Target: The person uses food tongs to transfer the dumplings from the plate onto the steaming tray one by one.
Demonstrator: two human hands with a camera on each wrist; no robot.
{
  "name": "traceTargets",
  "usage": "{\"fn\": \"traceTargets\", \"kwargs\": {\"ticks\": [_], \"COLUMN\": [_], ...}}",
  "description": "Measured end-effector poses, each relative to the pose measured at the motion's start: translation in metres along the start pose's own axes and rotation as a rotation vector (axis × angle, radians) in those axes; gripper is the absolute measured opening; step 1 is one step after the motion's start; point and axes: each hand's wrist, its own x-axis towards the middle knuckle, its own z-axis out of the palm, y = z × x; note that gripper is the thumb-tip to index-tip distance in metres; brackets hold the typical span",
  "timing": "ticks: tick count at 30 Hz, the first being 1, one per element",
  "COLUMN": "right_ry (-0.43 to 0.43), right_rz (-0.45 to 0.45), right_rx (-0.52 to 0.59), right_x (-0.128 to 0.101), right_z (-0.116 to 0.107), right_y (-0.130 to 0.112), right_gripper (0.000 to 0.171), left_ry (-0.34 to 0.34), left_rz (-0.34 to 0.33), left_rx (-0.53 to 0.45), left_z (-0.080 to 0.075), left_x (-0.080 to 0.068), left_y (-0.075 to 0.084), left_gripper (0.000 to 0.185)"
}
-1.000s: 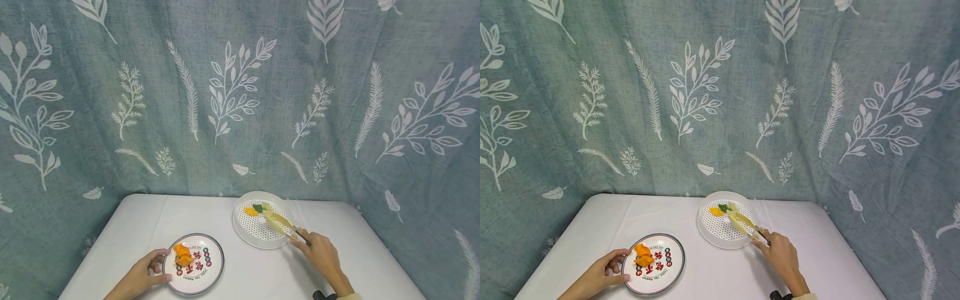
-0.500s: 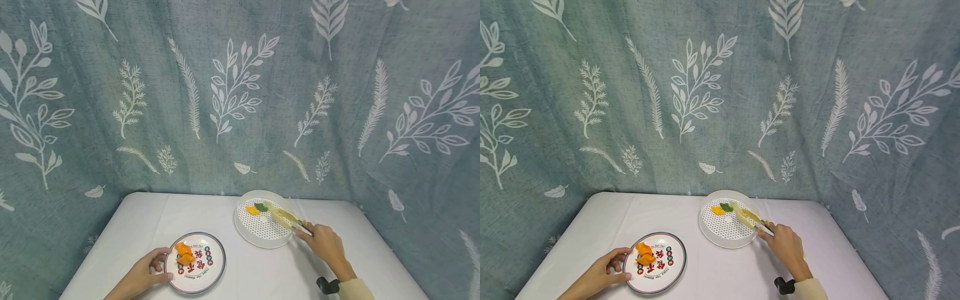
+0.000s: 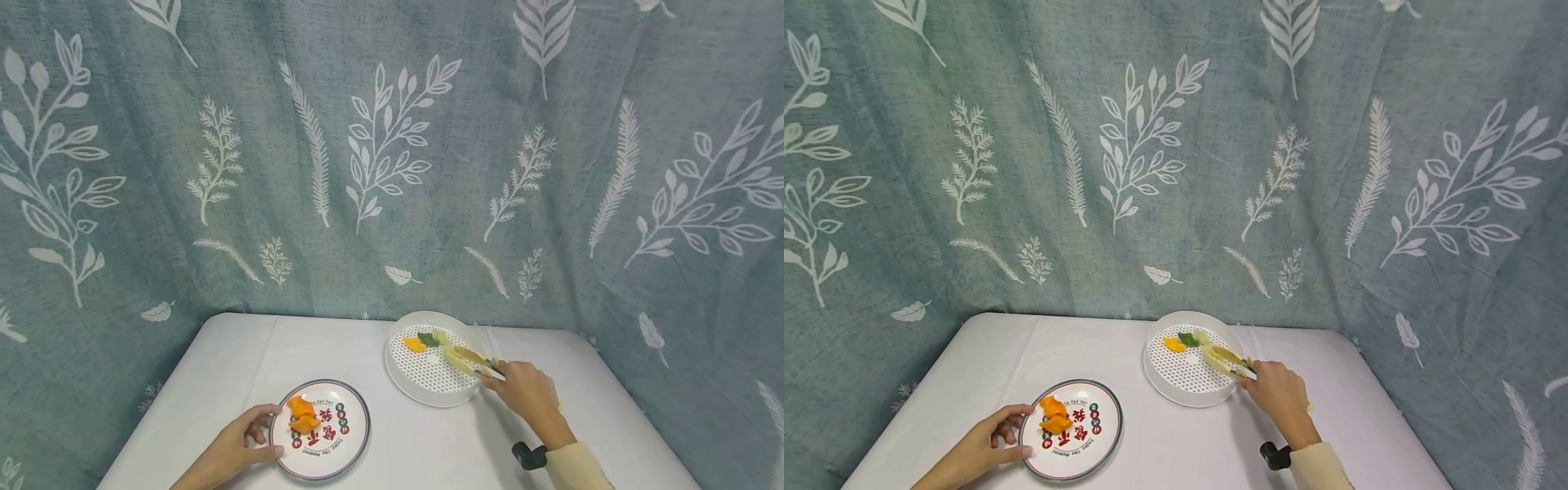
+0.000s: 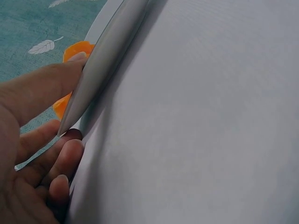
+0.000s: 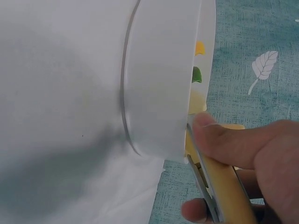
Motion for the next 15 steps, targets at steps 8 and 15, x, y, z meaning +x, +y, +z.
{"fn": "traceTargets", "kwargs": {"ticks": [8, 15], "right_ry": [-0.012, -0.028], "right_rz": [0.051, 0.074], "right_rx": [0.025, 0.046], "right_x": [0.0051, 0.0024], "right_z": [0.0005, 0.0039], "right_y": [-0.0032, -0.0016], "right_gripper": [0.05, 0.058], "left_ry": [-0.007, 0.007], "left_rz": [0.008, 0.002], "left_rx": [-0.009, 0.001], "left_z": [-0.0013, -0.0004], "left_x": [-0.0013, -0.0008], "left_y": [0.0002, -0.0002], "left_gripper": [0.079, 0.081]}}
